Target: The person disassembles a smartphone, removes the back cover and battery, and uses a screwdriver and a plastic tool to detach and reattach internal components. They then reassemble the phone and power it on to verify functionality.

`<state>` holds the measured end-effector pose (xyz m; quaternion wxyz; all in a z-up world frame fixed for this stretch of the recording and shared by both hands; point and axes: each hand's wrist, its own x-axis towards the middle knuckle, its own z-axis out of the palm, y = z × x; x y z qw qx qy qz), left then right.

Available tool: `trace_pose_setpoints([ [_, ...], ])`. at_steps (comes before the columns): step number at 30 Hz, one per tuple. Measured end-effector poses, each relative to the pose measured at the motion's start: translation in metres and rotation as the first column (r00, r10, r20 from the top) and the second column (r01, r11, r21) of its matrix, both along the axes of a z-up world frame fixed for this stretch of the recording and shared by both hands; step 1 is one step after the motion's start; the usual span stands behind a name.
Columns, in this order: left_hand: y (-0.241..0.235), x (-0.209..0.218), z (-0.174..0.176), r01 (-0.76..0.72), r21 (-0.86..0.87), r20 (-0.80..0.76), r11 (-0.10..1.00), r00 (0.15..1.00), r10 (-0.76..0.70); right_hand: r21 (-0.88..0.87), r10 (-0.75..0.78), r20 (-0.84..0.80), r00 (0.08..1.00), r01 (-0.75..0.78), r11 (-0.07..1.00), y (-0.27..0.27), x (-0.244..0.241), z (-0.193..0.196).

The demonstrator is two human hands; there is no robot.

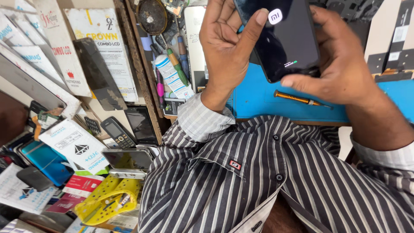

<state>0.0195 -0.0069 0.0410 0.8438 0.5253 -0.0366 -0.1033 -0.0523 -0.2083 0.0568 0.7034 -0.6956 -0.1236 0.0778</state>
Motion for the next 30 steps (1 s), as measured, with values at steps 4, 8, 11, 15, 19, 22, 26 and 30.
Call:
trace_pose_setpoints([
  [4,-0.001,-0.004,0.002,-0.043,-0.030,-0.173,0.999,0.984,0.037,-0.065,-0.057,-0.176,0.983,0.047,0.997,0.011,-0.002,0.008],
  [8,-0.005,-0.006,0.001,-0.050,-0.078,-0.021,0.996,0.999,0.049,-0.070,-0.129,-0.238,0.963,0.116,0.991,0.014,-0.004,0.007],
  [11,0.000,-0.006,-0.002,-0.010,-0.058,0.153,0.998,0.988,0.019,-0.082,-0.126,-0.219,0.968,0.110,0.991,0.015,-0.005,0.002],
  [15,0.005,-0.008,-0.003,-0.004,-0.002,0.172,1.000,0.985,0.004,-0.117,-0.184,-0.229,0.956,0.161,0.980,0.020,-0.008,-0.003],
  [19,0.004,-0.008,0.001,-0.011,-0.008,0.129,1.000,0.992,0.012,-0.152,-0.211,-0.274,0.938,0.175,0.973,0.021,-0.006,-0.005],
  [22,0.006,-0.007,0.004,0.001,-0.029,0.131,1.000,0.991,0.003,-0.136,-0.204,-0.288,0.936,0.171,0.976,0.021,-0.007,-0.005],
  [26,0.007,-0.007,0.003,0.014,-0.060,0.098,0.998,0.995,-0.008,-0.048,-0.179,-0.291,0.940,0.172,0.984,0.021,-0.006,-0.007],
  [30,0.006,-0.008,-0.003,-0.013,-0.089,0.106,0.996,0.994,0.022,-0.009,-0.160,-0.293,0.943,0.165,0.986,0.023,-0.007,-0.008],
])
